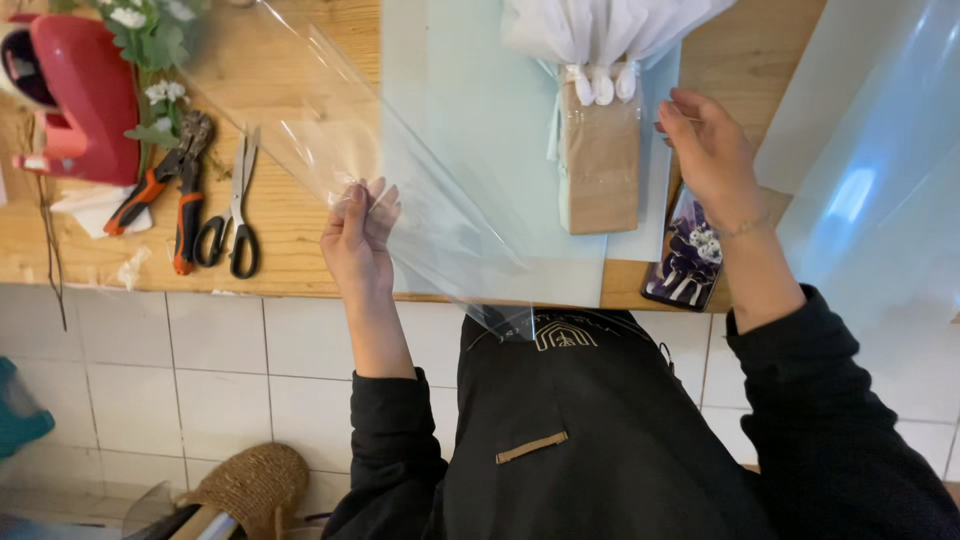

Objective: The person uses scissors to cut a sheet of clear plastic wrap, then gathers the plastic around a bouquet containing flowers and a plush teddy bear.

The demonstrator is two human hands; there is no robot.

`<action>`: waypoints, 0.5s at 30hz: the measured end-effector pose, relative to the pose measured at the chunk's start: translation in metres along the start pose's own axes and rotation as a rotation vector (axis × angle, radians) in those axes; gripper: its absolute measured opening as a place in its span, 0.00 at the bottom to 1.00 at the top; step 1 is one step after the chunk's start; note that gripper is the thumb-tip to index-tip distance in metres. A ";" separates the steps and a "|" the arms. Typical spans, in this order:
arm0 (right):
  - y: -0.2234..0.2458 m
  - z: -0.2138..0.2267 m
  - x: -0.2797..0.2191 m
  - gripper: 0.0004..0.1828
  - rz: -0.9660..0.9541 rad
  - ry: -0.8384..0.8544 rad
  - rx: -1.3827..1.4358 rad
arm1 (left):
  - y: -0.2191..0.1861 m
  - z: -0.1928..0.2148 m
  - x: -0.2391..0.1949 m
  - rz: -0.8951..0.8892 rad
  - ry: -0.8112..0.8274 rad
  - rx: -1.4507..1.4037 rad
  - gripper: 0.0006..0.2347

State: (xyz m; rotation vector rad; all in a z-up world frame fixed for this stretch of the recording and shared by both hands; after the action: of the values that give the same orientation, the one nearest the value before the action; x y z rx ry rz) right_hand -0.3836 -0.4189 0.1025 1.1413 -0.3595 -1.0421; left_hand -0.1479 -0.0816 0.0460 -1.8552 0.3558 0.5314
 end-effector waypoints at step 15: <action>0.024 -0.067 0.022 0.31 -0.377 0.022 0.167 | 0.007 0.101 -0.007 0.048 -0.060 -0.080 0.10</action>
State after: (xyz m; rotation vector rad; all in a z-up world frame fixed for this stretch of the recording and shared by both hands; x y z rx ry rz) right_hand -0.3131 -0.3979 0.0900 1.4045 -0.2198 -1.3459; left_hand -0.1760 0.0105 0.0154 -1.9072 0.3438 0.6410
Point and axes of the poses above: each hand's wrist, its own x-axis towards the middle knuckle, its own z-axis out of the back of the hand, y = z × x, the point moved 3 cm from there along x, towards the middle knuckle, and after that the axes turned 9 degrees about -y, right-handed, at the moved point
